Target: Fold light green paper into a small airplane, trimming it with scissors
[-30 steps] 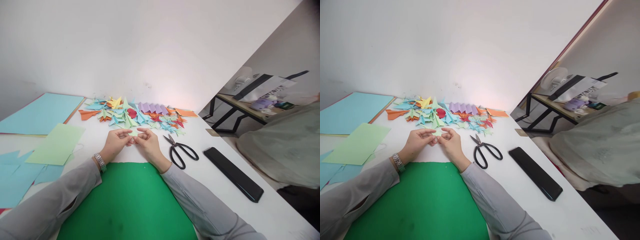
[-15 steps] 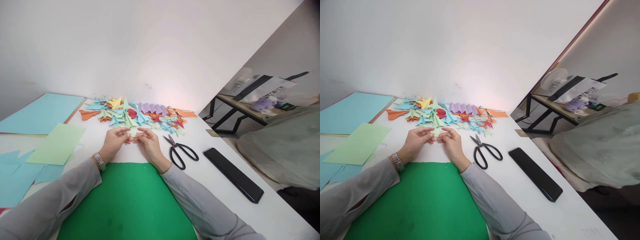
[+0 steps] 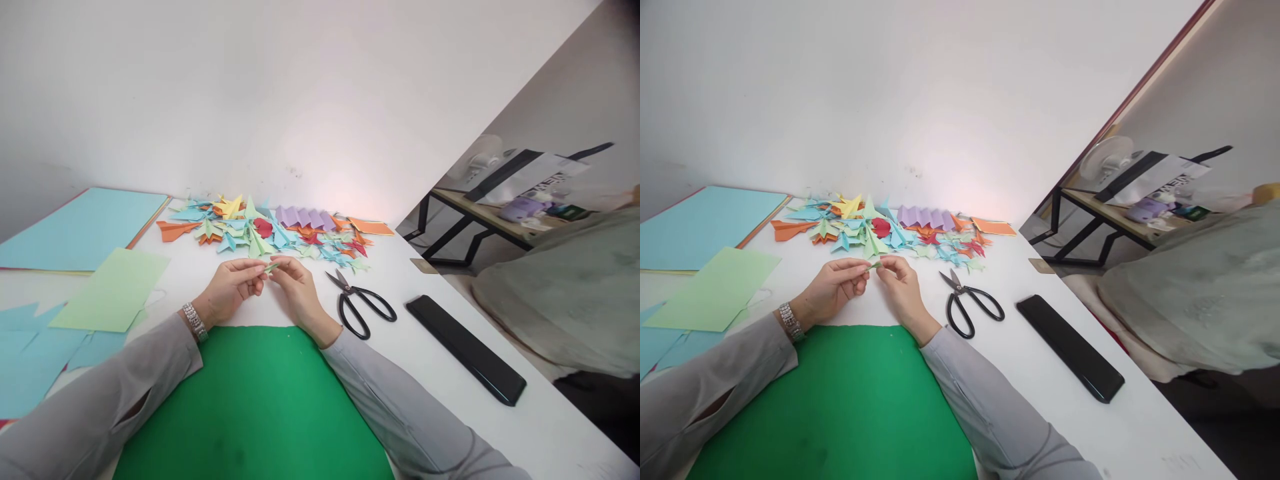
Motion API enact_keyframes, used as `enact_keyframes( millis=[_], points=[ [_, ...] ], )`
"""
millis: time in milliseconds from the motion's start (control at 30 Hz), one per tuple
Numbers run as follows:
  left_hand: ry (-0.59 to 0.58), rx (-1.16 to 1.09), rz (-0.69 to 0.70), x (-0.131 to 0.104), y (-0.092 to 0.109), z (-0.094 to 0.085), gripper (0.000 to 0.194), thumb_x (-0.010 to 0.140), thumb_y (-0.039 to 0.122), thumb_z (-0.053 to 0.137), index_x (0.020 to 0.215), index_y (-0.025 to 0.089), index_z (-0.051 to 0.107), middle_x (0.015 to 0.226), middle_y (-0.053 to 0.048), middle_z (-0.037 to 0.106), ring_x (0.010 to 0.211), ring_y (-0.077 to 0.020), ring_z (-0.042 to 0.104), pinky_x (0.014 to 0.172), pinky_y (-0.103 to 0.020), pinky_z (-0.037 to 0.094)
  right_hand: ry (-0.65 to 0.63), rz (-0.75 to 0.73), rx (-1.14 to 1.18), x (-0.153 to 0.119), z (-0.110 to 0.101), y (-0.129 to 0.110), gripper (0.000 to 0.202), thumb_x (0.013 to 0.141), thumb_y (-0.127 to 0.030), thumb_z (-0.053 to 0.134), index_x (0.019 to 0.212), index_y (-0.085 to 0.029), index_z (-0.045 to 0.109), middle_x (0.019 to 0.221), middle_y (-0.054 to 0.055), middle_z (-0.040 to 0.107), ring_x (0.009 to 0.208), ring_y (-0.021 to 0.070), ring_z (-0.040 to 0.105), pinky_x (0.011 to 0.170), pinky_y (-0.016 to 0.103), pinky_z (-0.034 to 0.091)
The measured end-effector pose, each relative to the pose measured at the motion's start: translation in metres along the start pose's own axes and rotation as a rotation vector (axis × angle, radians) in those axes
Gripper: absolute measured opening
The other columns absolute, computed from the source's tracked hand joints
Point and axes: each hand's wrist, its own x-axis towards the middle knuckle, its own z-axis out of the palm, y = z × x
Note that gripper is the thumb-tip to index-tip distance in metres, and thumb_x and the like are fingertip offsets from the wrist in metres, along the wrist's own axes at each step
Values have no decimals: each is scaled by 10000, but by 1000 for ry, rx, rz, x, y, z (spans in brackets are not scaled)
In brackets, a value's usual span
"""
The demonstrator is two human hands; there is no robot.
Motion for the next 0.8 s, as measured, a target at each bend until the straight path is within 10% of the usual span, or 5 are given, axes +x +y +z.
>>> enact_keyframes(
  millis=[367,800],
  points=[
    [185,19,189,3,0,1,326,558,191,782,857,127,669,716,-15,641,683,-119,599,617,-247,474,-5,-11,-89,-5,4,-6,237,762,-356,592,943,-211,640,803,26,649,669,155,584,664,310,466],
    [329,353,279,5,-7,-3,232,594,233,738,753,109,623,536,-18,641,532,-151,618,579,-289,512,121,-270,-590,-12,4,-7,267,836,-278,507,1073,-213,612,1031,103,605,974,238,546,827,401,437]
  ],
)
